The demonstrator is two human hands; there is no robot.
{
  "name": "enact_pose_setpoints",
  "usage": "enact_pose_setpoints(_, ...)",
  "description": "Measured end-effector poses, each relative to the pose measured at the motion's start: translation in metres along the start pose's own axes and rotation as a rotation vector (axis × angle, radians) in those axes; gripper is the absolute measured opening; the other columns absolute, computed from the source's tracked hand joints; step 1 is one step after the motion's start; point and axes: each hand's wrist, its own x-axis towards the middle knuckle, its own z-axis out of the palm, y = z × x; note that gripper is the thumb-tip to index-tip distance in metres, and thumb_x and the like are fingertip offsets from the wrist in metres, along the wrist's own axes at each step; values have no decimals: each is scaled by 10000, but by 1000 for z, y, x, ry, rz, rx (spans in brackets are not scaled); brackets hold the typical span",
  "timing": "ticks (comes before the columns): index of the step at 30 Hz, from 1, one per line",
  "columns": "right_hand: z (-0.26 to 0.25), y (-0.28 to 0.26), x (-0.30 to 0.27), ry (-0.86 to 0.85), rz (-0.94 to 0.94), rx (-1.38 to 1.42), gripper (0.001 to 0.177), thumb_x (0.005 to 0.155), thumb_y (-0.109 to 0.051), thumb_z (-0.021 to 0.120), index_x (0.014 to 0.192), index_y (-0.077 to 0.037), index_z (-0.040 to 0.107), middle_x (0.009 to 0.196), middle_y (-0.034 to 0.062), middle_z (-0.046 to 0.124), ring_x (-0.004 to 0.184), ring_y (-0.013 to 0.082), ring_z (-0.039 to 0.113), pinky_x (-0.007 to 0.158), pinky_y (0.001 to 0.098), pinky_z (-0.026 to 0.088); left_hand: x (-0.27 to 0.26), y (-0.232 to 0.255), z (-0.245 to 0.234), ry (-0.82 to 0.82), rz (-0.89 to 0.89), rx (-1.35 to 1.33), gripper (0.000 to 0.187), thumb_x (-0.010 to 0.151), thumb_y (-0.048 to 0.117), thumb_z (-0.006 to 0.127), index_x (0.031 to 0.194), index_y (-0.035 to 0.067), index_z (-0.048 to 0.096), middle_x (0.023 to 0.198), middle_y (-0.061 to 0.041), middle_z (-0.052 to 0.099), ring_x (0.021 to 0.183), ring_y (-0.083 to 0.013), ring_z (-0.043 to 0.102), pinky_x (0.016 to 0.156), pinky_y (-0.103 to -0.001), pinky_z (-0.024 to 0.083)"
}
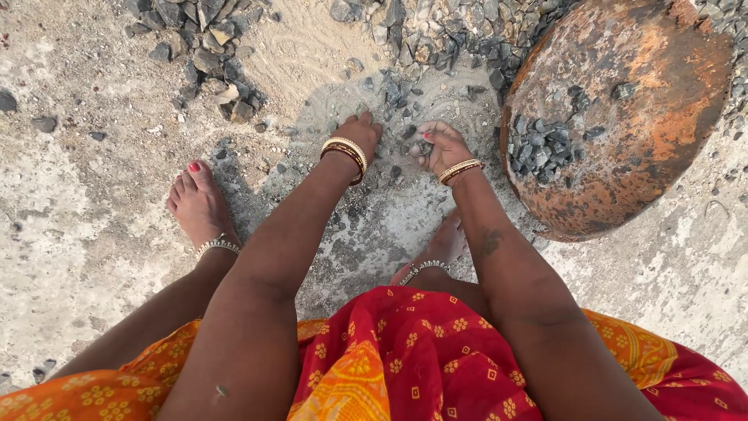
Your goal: The person sits on a concrete surface and picks up small dark rocks from a pile on the ground, placing them into a large rusty metal bowl. The person repeatedly scoops rocks by hand and transfers them into the bowl, occasionally adjusting the bowl's position.
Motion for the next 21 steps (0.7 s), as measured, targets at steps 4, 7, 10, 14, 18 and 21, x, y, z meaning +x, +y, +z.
enact_pose_setpoints(4,-29,19,25,212,-109,-322,163,941,-94,682,1097,-62,647,958,89,680,726,199,672,568,328,531,27,-30,33,146,-19,-366,292,843,72,673,1135,76,677,1306,-196,576,1099,-346,599,917,-463,535)
enact_pose_setpoints(7,-14,29,22,365,-303,-751,323,877,-124,792,1161,-60,653,1060,132,641,830,229,647,679,366,538,19,-55,19,60,-109,-1163,195,877,87,685,1066,38,682,1073,-185,676,811,-275,671,704,-427,601)
enact_pose_setpoints(10,23,31,3,400,-538,-1145,496,802,-149,860,1235,-70,631,1201,160,565,977,279,639,846,400,542,2,-65,-7,-94,-93,-1823,145,936,130,667,1038,26,672,899,-135,715,673,-214,721,589,-364,642)
enact_pose_setpoints(14,47,37,-10,300,-662,-1353,594,805,-168,833,1327,-83,564,1300,171,500,1060,326,650,952,422,544,21,-61,12,-149,-109,-1724,192,959,189,725,1027,24,654,929,-173,710,710,-231,711,597,-360,632)
enact_pose_setpoints(18,51,36,-9,295,-577,-1493,458,852,-169,818,1239,-86,587,1286,189,505,1054,392,637,921,474,534,20,-23,20,10,-62,-836,270,857,206,804,1057,70,683,1092,-169,681,918,-274,667,780,-398,581)
enact_pose_setpoints(21,48,36,-4,296,-491,-1553,370,841,-139,796,1148,-78,599,1224,188,522,1019,411,629,890,493,528,6,0,20,74,36,-124,289,863,185,731,1140,108,703,1278,-163,613,1157,-332,622,979,-425,531)
